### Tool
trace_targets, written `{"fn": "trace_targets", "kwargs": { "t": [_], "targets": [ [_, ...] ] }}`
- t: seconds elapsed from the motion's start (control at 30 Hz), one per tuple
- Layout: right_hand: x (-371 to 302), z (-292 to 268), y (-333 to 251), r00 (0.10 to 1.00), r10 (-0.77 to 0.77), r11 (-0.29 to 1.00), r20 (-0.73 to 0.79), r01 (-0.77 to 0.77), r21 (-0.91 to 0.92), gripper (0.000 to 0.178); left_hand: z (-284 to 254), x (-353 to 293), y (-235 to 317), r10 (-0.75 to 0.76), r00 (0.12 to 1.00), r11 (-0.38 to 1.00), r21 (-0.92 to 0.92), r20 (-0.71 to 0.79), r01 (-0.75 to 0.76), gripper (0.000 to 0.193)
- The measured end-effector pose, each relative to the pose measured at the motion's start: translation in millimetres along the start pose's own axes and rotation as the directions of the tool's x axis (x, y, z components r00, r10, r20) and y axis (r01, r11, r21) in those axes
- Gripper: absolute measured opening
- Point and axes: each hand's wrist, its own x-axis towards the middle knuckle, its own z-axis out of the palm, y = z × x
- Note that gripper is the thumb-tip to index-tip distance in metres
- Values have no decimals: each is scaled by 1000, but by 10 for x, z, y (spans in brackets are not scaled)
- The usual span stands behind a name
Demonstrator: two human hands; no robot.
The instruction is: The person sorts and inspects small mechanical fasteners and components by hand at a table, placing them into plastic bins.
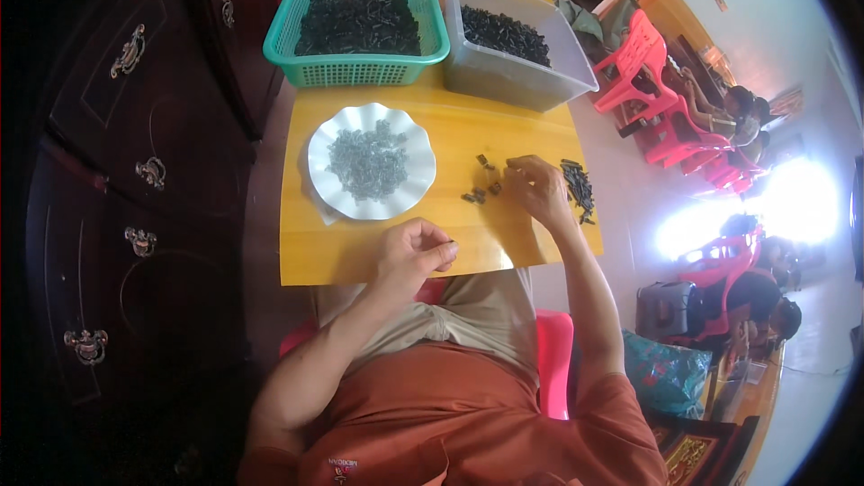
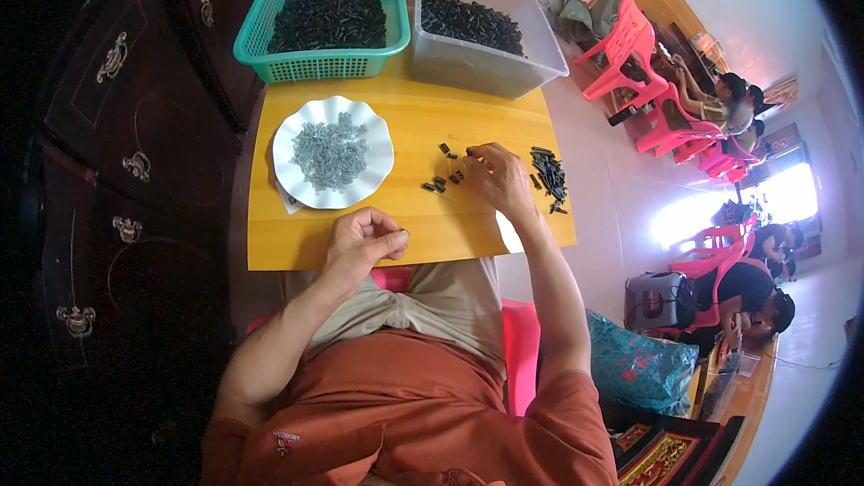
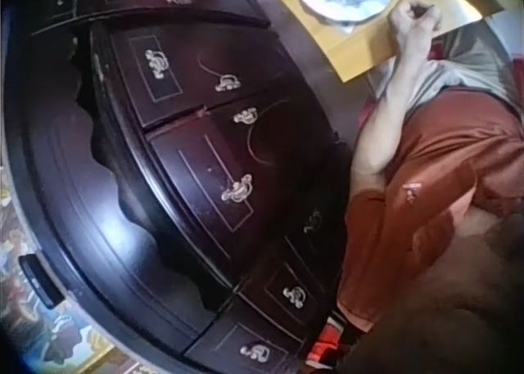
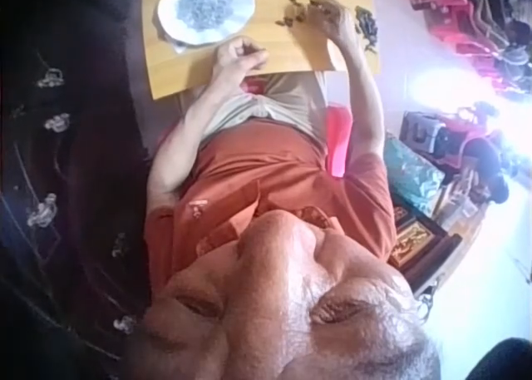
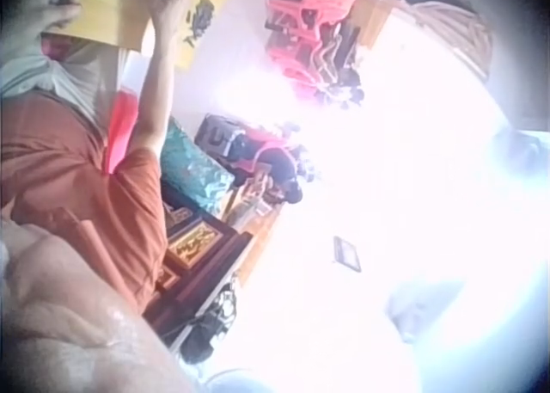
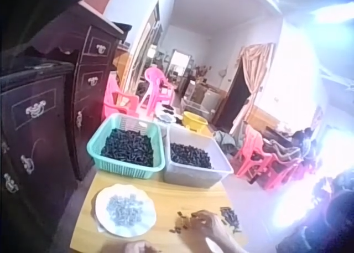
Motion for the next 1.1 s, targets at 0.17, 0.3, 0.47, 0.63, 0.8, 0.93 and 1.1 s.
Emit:
{"fn": "trace_targets", "kwargs": {
  "t": [0.17,0.3,0.47,0.63,0.8,0.93,1.1],
  "targets": [
    [-244,-88,-128,999,22,1000,-47,-23,-16,22,-8,-2,1,1,1000,1000,-14,-1,-1,15],
    [-505,-103,-182,997,82,993,8,-81,-89,21,0,0,-16,1,1000,1000,-20,24,-1,16],
    [-791,-14,-609,986,26,999,166,-32,32,20,31,-20,-29,0,1000,1000,-9,18,0,15],
    [-917,80,-899,951,-133,990,280,142,-12,18,69,-38,-27,7,999,1000,-25,39,-6,12],
    [-936,113,-990,940,-209,976,270,219,-6,15,66,-36,-93,69,996,996,50,63,-72,10],
    [-944,113,-992,943,-193,979,271,202,-3,15,58,-23,-116,118,990,985,120,75,-126,9],
    [-976,118,-1007,944,-215,977,252,206,61,11,43,-29,-94,126,981,968,197,145,-153,9]
  ]
}}
